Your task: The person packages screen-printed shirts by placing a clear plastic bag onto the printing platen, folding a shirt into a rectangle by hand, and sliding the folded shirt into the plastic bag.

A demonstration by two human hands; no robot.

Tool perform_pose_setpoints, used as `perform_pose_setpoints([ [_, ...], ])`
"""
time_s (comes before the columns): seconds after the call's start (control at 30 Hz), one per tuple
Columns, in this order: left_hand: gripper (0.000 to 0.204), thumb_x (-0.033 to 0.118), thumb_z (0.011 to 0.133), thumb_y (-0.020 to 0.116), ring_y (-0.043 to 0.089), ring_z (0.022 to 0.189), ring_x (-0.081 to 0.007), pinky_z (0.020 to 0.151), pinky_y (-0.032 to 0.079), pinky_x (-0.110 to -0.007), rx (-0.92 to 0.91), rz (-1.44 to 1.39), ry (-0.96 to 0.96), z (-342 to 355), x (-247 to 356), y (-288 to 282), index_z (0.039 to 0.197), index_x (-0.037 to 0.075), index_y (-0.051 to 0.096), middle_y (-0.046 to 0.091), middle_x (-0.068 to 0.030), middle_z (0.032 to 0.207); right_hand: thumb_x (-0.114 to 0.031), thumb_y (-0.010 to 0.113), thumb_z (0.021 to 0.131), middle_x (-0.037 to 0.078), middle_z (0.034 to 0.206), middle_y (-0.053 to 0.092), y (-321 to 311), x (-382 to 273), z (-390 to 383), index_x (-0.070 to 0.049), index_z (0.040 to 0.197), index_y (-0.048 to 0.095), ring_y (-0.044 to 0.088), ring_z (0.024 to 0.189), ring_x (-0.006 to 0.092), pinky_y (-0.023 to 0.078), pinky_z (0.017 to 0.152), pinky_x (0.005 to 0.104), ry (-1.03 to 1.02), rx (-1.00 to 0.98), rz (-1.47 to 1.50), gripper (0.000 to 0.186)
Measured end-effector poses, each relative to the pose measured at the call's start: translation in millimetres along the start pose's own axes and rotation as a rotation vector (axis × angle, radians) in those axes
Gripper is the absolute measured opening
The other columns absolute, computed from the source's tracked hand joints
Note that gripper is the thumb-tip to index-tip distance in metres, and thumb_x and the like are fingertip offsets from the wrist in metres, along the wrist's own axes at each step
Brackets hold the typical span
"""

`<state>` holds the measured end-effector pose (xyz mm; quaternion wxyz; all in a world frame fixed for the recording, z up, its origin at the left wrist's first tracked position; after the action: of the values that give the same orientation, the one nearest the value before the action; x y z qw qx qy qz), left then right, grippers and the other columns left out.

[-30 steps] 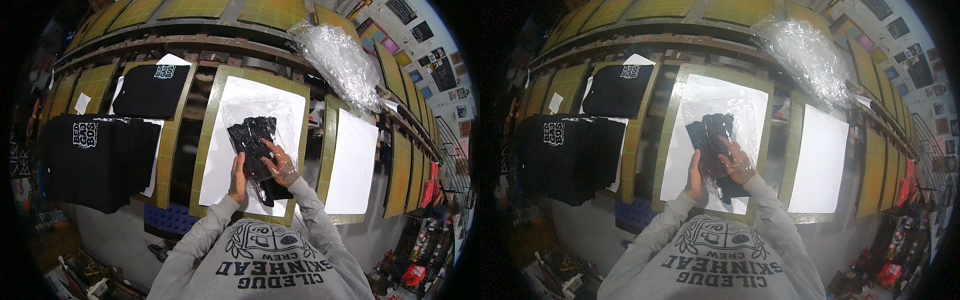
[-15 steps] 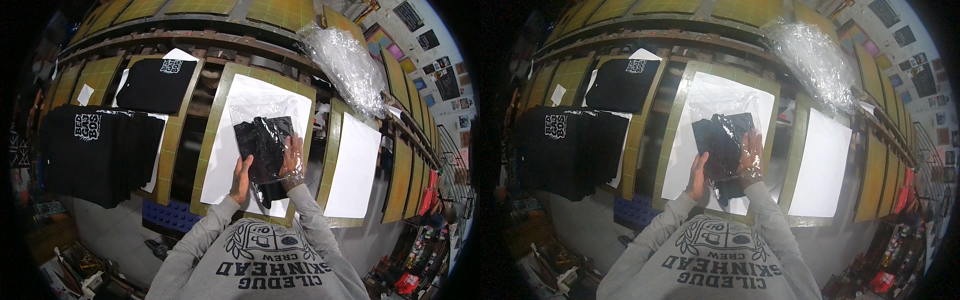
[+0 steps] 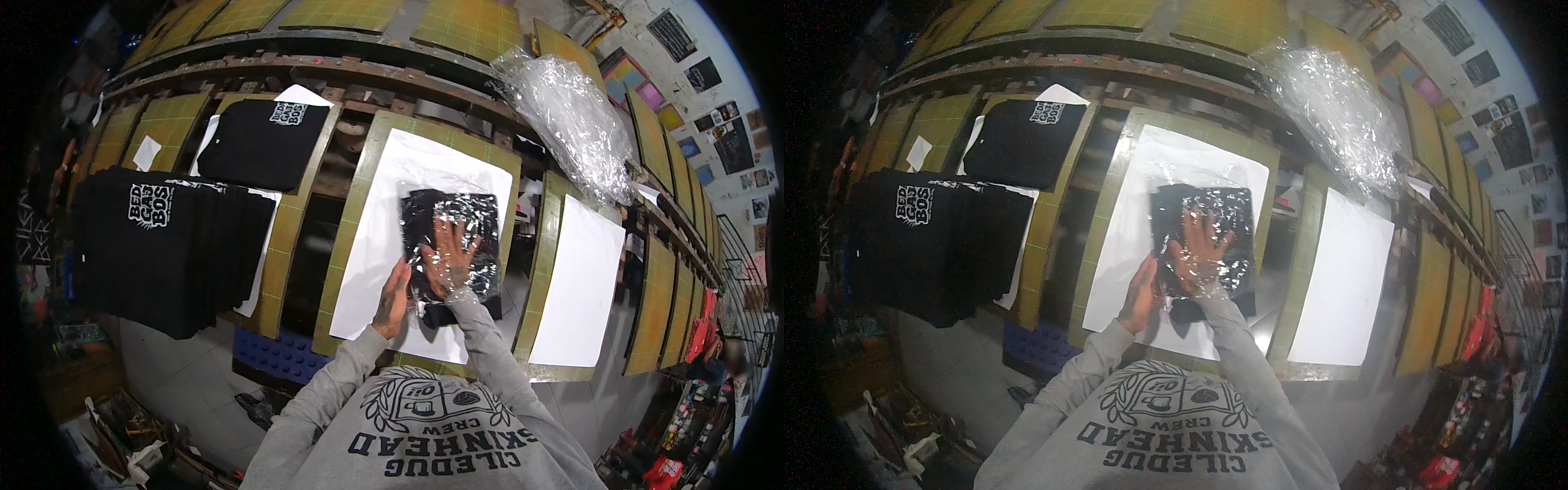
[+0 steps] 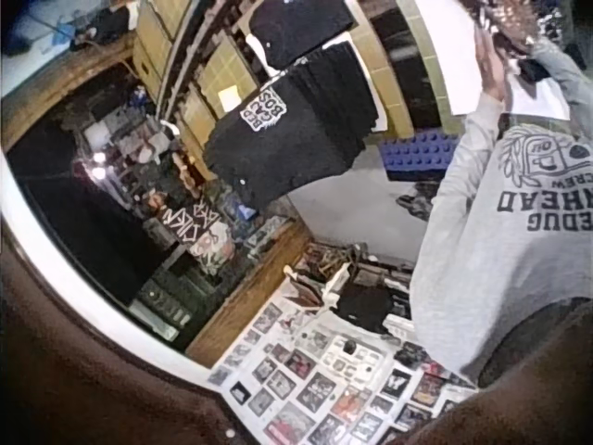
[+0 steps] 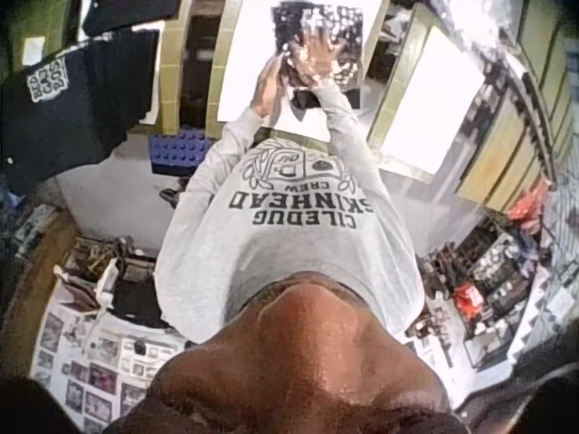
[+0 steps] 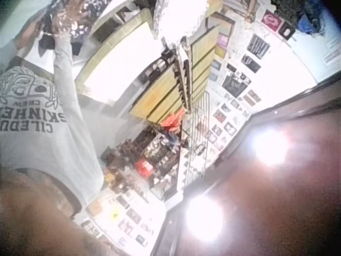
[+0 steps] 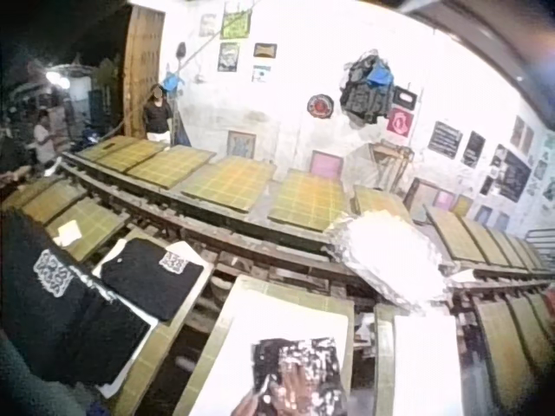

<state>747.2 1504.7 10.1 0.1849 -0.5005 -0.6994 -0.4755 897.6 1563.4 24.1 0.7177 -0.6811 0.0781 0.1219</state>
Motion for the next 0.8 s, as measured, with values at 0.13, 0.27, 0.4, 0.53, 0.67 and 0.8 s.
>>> perform_pose_setpoints([
  [0.13,0.060,0.045,0.110,0.048,0.050,0.129,-0.0136,0.110,0.041,-0.031,0.078,0.006,-0.067,-5.7,16.3,8.3,0.152,0.003,0.042,0.054,-0.0044,0.139,-0.042,0.041,0.108,0.008,0.173,0.020,1.2,-12.6,24.1,-0.007,0.166,0.021,0.014,0.160,0.0329,-0.001,0.123,0.0697,-0.009,0.066,0.097,0.070],
  [0.27,0.056,0.045,0.109,0.053,0.053,0.125,-0.0134,0.108,0.042,-0.032,0.067,-0.102,-0.076,2.0,1.2,-4.4,0.147,0.004,0.046,0.057,-0.0030,0.133,-0.037,0.036,0.109,0.004,0.173,0.024,13.1,-9.3,11.0,-0.017,0.166,0.026,0.010,0.161,0.0328,-0.004,0.121,0.0733,-0.105,-0.108,-0.013,0.061],
  [0.4,0.058,0.043,0.109,0.054,0.055,0.121,-0.0114,0.105,0.046,-0.030,0.006,-0.106,-0.087,-4.7,11.8,-0.4,0.150,0.004,0.043,0.056,-0.0018,0.132,-0.038,0.037,0.109,0.002,0.174,0.019,14.1,-17.7,60.9,-0.026,0.166,0.025,0.009,0.160,0.0405,-0.004,0.119,0.0771,-0.064,0.054,-0.146,0.060],
  [0.53,0.060,0.044,0.109,0.053,0.056,0.123,-0.0113,0.103,0.048,-0.030,0.038,-0.035,0.000,2.9,-7.8,-12.5,0.154,0.006,0.039,0.055,-0.0017,0.137,-0.040,0.044,0.106,0.001,0.174,0.020,18.1,-25.3,57.5,-0.030,0.166,0.025,0.010,0.161,0.0342,-0.001,0.120,0.0762,-0.145,0.025,-0.060,0.063],
  [0.67,0.069,0.045,0.110,0.047,0.050,0.136,-0.0142,0.105,0.048,-0.031,0.011,-0.041,-0.138,-10.5,14.4,-0.2,0.164,0.007,0.026,0.048,-0.0040,0.152,-0.035,0.054,0.103,0.005,0.170,0.030,-0.9,-5.5,57.3,-0.020,0.162,0.037,0.026,0.157,0.0306,-0.001,0.124,0.0704,-0.126,-0.090,0.120,0.062],
  [0.8,0.070,0.045,0.110,0.048,0.047,0.138,-0.0150,0.106,0.047,-0.030,0.023,-0.050,-0.164,-9.9,26.9,4.9,0.165,0.008,0.025,0.045,-0.0049,0.156,-0.035,0.054,0.104,0.008,0.170,0.030,-4.7,-37.0,68.3,-0.012,0.162,0.032,0.025,0.157,0.0335,0.005,0.126,0.0637,-0.275,0.012,0.094,0.066],
])
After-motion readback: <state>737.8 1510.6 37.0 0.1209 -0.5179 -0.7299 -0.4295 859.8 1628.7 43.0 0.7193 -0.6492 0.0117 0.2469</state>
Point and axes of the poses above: each hand's wrist, its own z-axis towards the middle knuckle, its own y-axis out of the palm, x = y × z, the point moved 3 cm from there along z, towards the middle knuckle
